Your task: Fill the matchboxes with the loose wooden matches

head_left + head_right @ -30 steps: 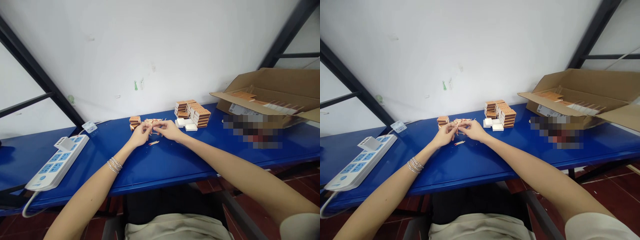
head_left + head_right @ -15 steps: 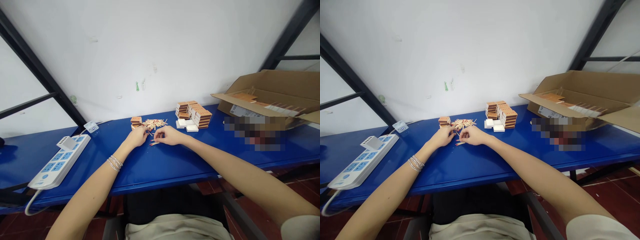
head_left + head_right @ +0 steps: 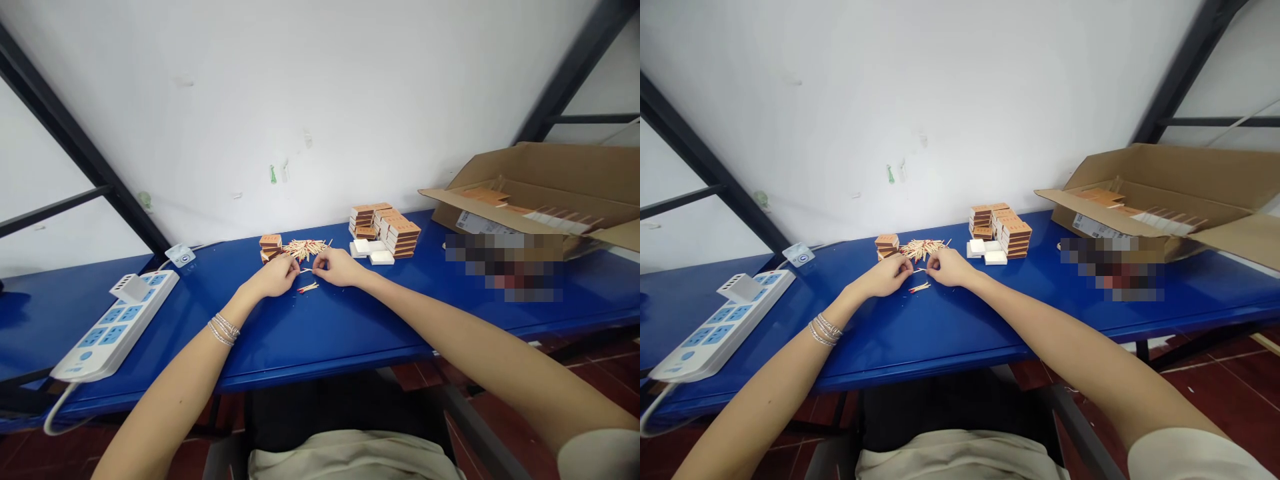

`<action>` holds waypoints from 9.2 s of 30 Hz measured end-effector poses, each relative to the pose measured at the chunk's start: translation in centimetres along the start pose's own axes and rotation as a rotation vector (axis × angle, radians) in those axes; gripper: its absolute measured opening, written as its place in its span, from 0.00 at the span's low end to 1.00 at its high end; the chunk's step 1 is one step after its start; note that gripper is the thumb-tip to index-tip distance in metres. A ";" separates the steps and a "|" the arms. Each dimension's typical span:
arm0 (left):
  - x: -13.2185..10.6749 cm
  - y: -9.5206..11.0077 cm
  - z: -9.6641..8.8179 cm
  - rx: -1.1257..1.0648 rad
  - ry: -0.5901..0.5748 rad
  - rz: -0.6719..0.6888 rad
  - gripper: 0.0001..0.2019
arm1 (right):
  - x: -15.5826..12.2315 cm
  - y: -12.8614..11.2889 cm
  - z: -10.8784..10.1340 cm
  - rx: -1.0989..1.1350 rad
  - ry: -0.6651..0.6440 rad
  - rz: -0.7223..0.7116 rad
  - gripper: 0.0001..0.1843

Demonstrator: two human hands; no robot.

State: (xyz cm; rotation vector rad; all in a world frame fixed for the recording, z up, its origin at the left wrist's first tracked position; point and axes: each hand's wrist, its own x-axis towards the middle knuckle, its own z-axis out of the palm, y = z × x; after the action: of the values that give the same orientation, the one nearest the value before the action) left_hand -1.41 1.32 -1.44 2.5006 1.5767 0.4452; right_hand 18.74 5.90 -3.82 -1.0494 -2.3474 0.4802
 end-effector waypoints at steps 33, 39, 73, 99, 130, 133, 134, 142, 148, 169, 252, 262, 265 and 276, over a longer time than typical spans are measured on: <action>1.0 0.4 0.3 0.320 0.134 -0.411 0.13 | -0.6 -1.2 -0.5 0.075 -0.159 -0.225 0.10; 1.4 0.5 0.7 0.365 0.140 -0.448 0.13 | -0.8 -1.4 -0.9 0.156 -0.227 -0.231 0.08; 0.3 1.0 0.8 0.217 0.153 -0.380 0.12 | -0.6 -1.2 -1.6 0.285 -0.139 -0.147 0.09; -0.2 2.8 -0.1 0.261 0.082 -0.363 0.11 | 0.3 0.6 -1.7 0.150 -0.017 0.052 0.05; -0.4 4.0 -0.4 0.198 0.255 -0.370 0.10 | 0.2 0.1 -0.8 0.337 0.022 0.116 0.08; -0.3 4.2 0.2 -0.016 0.291 -0.270 0.09 | 0.2 -0.4 -0.3 0.655 0.014 0.181 0.10; -0.2 4.2 0.4 -0.107 0.293 -0.250 0.09 | 0.2 -0.5 -0.3 0.747 0.031 0.213 0.10; 0.1 3.2 1.1 -0.368 0.272 -0.199 0.12 | 0.0 -1.0 -0.8 1.011 -0.004 0.264 0.12; 0.1 2.2 0.2 -0.259 0.267 -0.141 0.14 | -0.1 -1.0 -0.9 0.974 -0.020 0.247 0.11; 0.3 0.6 -1.0 0.203 0.142 -0.395 0.12 | -0.5 -1.4 0.7 0.102 -0.085 -0.224 0.11; 0.3 0.1 0.4 -0.104 0.054 -0.215 0.06 | 0.1 -0.9 -0.7 -0.214 0.128 0.155 0.21; 0.3 -0.5 0.7 -0.088 0.038 -0.197 0.08 | -0.2 -0.7 -1.2 0.400 -0.267 0.022 0.19; 0.3 -0.5 0.7 -0.083 0.034 -0.198 0.08 | -0.3 -0.7 -1.1 0.414 -0.275 0.027 0.18; 0.3 -0.2 0.5 -0.086 0.031 -0.222 0.08 | -0.3 -1.1 -0.9 0.467 -0.212 -0.009 0.15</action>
State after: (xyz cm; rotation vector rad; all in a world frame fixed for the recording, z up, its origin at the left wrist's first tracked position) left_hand -1.31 1.67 -1.88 2.2346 1.7807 0.5099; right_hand 18.83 5.11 -2.63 -0.7957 -2.2489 1.1191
